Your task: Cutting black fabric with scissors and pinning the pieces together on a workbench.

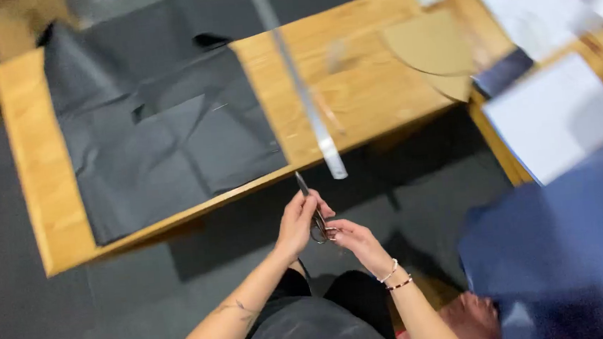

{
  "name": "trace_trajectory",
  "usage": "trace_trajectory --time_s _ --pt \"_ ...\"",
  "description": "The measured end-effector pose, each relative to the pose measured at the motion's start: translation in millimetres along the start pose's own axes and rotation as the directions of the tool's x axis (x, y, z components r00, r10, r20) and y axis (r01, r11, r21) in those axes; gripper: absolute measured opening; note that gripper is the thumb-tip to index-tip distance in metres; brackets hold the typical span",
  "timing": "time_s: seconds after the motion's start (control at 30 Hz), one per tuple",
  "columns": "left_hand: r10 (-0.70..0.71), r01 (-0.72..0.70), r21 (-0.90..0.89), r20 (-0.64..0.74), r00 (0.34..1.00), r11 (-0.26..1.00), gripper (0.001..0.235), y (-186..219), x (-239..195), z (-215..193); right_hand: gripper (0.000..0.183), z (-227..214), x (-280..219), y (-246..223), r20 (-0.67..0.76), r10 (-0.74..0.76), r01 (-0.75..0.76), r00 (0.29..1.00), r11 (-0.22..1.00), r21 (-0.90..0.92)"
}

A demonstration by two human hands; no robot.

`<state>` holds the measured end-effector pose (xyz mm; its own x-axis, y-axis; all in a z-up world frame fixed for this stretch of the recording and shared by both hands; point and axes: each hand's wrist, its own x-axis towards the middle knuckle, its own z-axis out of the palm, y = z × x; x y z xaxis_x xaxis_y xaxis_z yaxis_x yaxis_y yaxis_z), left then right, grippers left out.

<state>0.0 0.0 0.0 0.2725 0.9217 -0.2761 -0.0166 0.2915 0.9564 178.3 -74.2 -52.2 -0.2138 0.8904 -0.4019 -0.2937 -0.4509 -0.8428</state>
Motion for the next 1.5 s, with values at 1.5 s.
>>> trace_trajectory --time_s 1.5 --pt "0.358 0.418 0.738 -0.641 0.680 0.529 0.059 -48.8 74.5 -194.7 0.054 8.5 416.9 -174.8 0.169 0.826 0.416 0.537 -0.085 -0.905"
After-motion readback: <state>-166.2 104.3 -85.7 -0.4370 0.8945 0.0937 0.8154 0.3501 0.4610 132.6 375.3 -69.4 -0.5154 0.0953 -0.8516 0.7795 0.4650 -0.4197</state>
